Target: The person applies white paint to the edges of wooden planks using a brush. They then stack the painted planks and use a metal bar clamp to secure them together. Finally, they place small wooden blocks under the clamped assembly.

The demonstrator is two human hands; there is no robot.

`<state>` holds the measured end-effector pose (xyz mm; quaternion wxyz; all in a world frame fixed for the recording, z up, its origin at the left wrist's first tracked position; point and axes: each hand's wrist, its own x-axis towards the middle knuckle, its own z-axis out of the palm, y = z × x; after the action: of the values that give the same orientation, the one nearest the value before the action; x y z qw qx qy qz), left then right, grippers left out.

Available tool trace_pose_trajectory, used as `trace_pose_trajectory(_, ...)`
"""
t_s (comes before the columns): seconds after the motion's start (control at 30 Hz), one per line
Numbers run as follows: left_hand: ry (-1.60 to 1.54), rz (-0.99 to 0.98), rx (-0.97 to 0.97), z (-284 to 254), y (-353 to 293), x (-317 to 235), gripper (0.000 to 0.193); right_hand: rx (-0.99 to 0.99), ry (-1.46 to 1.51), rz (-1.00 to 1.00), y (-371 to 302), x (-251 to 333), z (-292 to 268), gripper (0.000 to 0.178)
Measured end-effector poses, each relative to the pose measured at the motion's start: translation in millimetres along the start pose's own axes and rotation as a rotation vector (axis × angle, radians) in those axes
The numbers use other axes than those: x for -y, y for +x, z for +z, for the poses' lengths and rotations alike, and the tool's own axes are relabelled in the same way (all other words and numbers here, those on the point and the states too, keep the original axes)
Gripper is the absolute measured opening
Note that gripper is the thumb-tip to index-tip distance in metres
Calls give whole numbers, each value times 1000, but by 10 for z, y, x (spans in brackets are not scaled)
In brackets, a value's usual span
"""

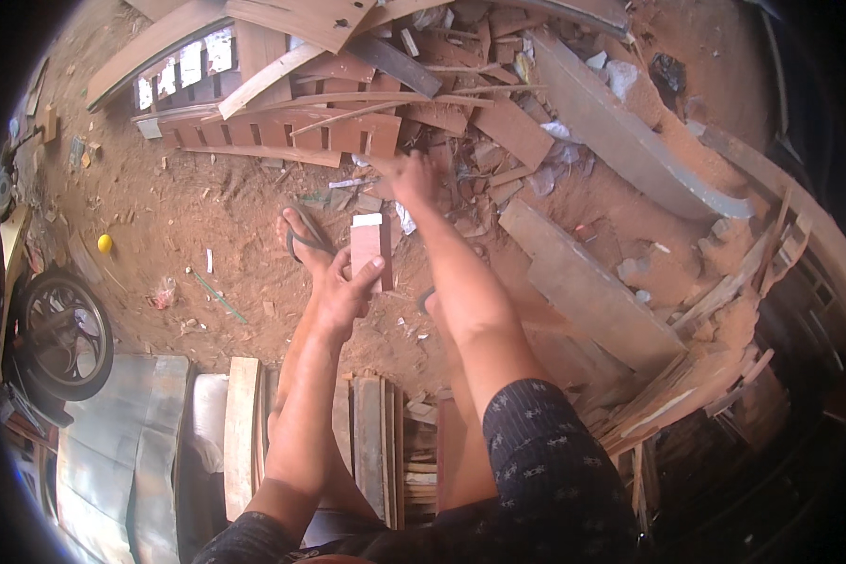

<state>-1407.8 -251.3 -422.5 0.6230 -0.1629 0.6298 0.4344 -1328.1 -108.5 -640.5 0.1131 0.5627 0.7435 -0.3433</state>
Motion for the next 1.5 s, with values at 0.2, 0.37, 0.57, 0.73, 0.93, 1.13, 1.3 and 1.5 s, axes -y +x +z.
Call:
trace_pose_trajectory(0.2,-69,-28,-210,-38,117,44,62,118,352,50,-642,323,-101,30)
trace_pose_trajectory(0.37,-160,35,-340,-91,142,51,62,285,808,402,-570,688,-867,17)
trace_pose_trajectory(0.57,-230,122,-386,-104,150,124,54,537,1540,340,325,1045,-1801,31)
trace_pose_trajectory(0.73,-210,51,-388,-12,103,161,55,579,1651,516,1288,1633,-1984,59)
trace_pose_trajectory(0.93,-270,109,-409,73,-14,171,59,-73,752,-14,822,818,-1548,48)
trace_pose_trajectory(1.13,-316,113,-384,-30,126,259,61,-53,848,618,607,-137,-715,47)
trace_pose_trajectory(1.3,-336,118,-363,-20,145,246,64,91,991,735,792,-310,-930,35)
trace_pose_trajectory(1.5,-288,92,-351,20,100,167,62,85,1006,620,827,-82,-1459,16)
